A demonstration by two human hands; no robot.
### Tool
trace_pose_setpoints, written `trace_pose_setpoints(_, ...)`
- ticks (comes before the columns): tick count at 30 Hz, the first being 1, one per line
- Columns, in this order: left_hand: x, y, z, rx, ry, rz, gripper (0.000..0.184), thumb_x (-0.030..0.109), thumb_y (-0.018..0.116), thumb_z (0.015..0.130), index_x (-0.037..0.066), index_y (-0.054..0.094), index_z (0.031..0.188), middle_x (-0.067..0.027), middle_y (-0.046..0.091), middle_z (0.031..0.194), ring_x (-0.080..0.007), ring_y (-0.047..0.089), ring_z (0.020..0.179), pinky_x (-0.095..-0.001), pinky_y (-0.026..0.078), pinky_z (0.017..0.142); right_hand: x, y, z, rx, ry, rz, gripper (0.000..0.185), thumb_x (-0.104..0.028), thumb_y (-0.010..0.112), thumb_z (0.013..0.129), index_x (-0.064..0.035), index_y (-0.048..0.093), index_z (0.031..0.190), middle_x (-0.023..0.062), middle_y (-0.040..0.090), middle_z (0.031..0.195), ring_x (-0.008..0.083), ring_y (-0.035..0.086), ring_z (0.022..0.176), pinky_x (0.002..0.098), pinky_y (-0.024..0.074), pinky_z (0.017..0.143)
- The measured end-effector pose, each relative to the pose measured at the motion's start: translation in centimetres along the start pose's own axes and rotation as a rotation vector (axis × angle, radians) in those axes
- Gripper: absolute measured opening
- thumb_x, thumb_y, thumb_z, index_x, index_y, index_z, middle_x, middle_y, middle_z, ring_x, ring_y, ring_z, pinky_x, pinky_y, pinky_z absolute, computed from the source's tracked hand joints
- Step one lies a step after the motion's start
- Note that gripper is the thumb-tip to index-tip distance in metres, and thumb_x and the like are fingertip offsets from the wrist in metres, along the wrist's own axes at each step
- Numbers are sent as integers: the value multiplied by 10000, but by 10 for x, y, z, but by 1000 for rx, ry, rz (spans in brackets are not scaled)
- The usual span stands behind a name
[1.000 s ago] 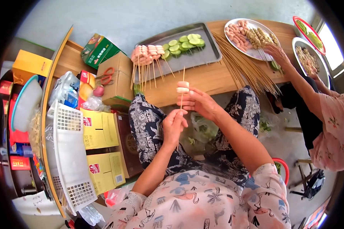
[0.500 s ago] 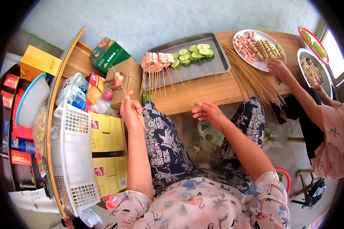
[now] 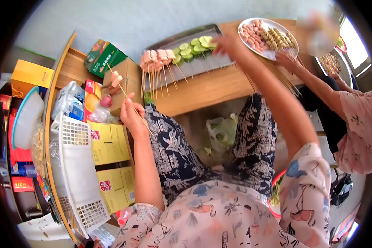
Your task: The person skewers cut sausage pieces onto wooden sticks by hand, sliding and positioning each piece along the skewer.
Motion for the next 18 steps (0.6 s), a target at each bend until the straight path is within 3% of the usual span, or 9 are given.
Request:
trace_pose_setpoints(1, 2, 1, -2, -2, 5, -21, 263, 195, 449, 985, -10, 605, 1040, 9, 481, 546, -49, 378, 483, -193, 274, 450, -44, -24, -17, 238, -347, -125, 323, -186, 543, 876, -43, 530, 1165, 92, 672, 839, 119, 606, 644, 244, 460, 528)
trace_pose_setpoints(2, 3, 0, -2, -8, 17, -42, 262, 198, 459, 981, -10, 607, 1042, 10, 481, 545, -50, 381, 484, -192, 274, 451, -57, -46, -17, 409, -346, 112, 308, -199, 504, 901, -40, 527, 1164, 86, 680, 885, 134, 613, 649, 243, 474, 560)
trace_pose_setpoints(3, 0, -3, 0, -3, 43, -27, 260, 201, 472, 975, -7, 612, 1045, 14, 479, 545, -50, 386, 486, -191, 276, 452, -77, -53, -31, 422, -421, -2, 335, -185, 472, 917, -29, 501, 1212, 89, 683, 900, 141, 617, 654, 249, 493, 562)
trace_pose_setpoints(4, -5, -5, 2, -11, 64, -20, 259, 203, 484, 970, -4, 617, 1048, 17, 477, 546, -50, 391, 488, -190, 278, 453, -71, -67, -19, 359, -383, 179, 698, -86, 530, 885, 82, 126, 1429, 165, 652, 846, 187, 627, 602, 268, 523, 503)
trace_pose_setpoints(6, -8, -7, 3, -24, 68, -58, 246, 199, 515, 951, 6, 633, 1049, 21, 471, 547, -50, 405, 494, -184, 283, 455, -53, -71, -32, 270, -245, -28, 295, -243, 502, 915, -38, 583, 1111, 92, 661, 944, 143, 609, 712, 283, 500, 664)
trace_pose_setpoints(9, -8, -1, 0, -21, 82, 1, 255, 201, 501, 958, 6, 610, 1081, 25, 441, 547, -42, 386, 496, -183, 261, 452, -8, -53, -57, 135, -75, -94, 278, -211, 584, 867, -44, 575, 1089, 74, 660, 905, 125, 626, 659, 250, 488, 576)
trace_pose_setpoints(10, -7, 2, -2, -32, 80, 3, 262, 190, 485, 964, -11, 588, 1097, 22, 432, 544, -40, 364, 490, -184, 251, 451, 15, -48, -59, 240, -70, 33, 247, -114, 570, 829, 28, 631, 1022, 71, 685, 766, 138, 640, 540, 247, 486, 475)
trace_pose_setpoints(12, -3, 9, -6, -28, 84, 20, 276, 185, 463, 973, -42, 564, 1095, 18, 419, 538, -43, 336, 479, -187, 237, 447, 57, -47, -59, 128, 19, -50, 248, -112, 575, 820, 29, 639, 1014, 69, 676, 753, 133, 636, 531, 256, 489, 473)
trace_pose_setpoints(18, 0, 16, -10, -29, 82, 82, 284, 199, 458, 980, -40, 570, 1085, 21, 417, 533, -40, 327, 473, -188, 234, 445, 125, -92, -53, 314, 47, -288, 223, -121, 581, 776, -24, 655, 963, 114, 679, 764, 194, 665, 619, 319, 533, 605)
Point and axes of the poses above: each hand's wrist, its own z-axis towards the middle knuckle, its own y-axis out of the palm, x = y × z, the point moved 5 cm from there along z, towards the middle knuckle
